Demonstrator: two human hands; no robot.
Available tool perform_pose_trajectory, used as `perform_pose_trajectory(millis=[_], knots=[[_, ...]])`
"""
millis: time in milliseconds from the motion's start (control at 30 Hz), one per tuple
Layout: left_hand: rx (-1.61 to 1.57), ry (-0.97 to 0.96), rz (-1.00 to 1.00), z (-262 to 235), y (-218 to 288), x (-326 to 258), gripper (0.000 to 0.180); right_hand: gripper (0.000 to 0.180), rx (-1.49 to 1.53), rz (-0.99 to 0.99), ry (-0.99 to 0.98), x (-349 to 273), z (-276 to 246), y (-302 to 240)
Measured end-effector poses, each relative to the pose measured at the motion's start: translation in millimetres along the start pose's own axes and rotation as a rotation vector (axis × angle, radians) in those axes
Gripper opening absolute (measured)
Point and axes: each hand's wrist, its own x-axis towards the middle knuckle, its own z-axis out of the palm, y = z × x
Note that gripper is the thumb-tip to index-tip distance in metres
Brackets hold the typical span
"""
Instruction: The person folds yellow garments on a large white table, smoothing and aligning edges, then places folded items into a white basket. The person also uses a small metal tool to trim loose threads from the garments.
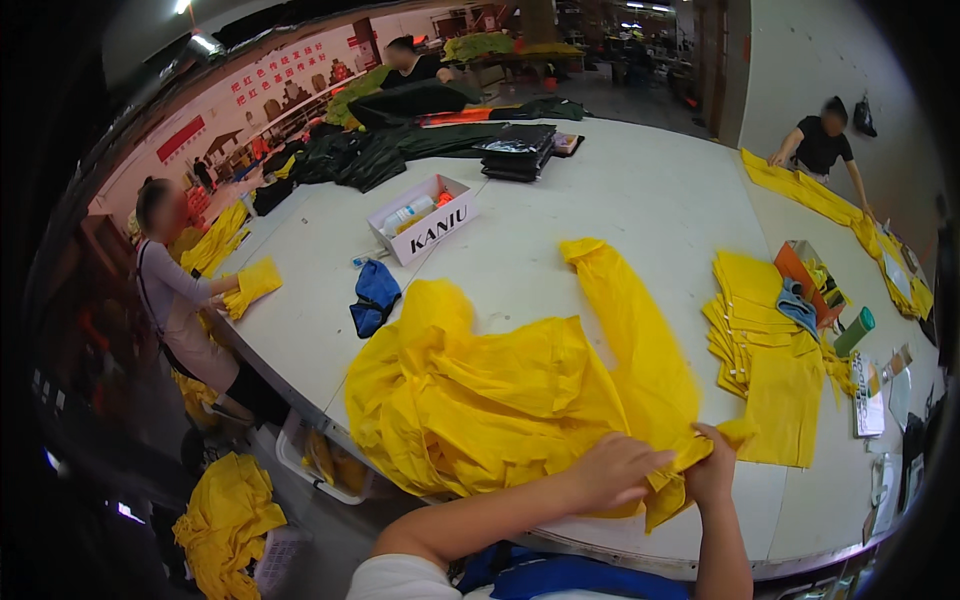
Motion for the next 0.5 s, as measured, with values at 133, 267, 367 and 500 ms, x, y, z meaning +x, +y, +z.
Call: perform_pose_trajectory(millis=[133, 267, 367, 500], knots=[[0.333, -0.352, -0.631, -45, -15, -108, 0.106, 0.027, -0.044, -0.09, 0.104, 25, -22, -13], [0.413, -0.576, -0.803, -35, -33, -227, 0.09, 0.032, -0.123, -0.29, -0.094, 57, -52, -53], [0.335, -0.377, -0.823, 21, -96, -278, 0.075, 0.032, -0.05, -0.352, -0.335, 73, -67, -91], [0.103, -0.315, -0.889, 18, -129, -191, 0.063, 0.038, -0.043, -0.375, -0.484, 99, -77, -117]])
